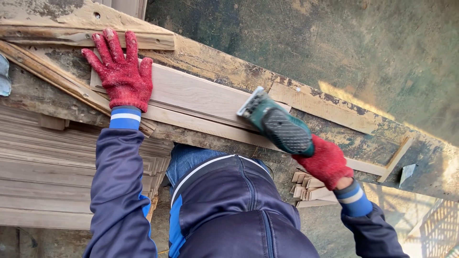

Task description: The recorder is sanding wooden boards using a hand-held power sander on a workbench.

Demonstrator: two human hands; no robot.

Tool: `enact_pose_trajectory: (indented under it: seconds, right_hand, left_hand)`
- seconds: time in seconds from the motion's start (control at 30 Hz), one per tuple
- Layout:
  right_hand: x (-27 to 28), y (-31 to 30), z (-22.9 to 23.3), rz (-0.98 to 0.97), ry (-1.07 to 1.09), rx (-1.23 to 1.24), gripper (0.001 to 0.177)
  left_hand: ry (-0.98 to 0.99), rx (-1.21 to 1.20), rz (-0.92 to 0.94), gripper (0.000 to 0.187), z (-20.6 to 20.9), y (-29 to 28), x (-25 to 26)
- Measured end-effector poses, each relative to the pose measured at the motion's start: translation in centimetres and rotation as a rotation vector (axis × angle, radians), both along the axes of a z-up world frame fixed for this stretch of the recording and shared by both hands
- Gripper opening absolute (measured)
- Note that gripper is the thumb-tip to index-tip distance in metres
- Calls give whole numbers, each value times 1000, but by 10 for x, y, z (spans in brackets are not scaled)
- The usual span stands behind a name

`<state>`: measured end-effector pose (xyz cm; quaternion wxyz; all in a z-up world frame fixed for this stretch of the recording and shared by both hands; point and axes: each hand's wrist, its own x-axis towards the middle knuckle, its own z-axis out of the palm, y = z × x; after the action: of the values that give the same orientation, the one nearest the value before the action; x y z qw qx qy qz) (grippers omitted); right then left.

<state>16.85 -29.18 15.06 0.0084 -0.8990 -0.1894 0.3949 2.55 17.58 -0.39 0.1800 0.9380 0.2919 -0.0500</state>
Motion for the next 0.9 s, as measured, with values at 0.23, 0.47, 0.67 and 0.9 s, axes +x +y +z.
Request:
enact_pose_trajectory:
  seconds: [0.23, 0.47, 0.67, 0.9]
  right_hand:
    - [9, -50, -18, -55, -116, 17, 58]
    - [19, 10, -15, 54, -55, 15, 56]
    - [10, 22, -6, 204, -2, 31, 58]
    - [31, -24, -7, 163, -31, -129, 57]
  left_hand:
    - [5, 3, -4, 68, 3, -1, 1]
    - [27, 20, 5, 68, 2, 0, 3]
    - [19, 8, -2, 67, 2, -1, 1]
    - [22, -5, -2, 68, 3, 0, 2]
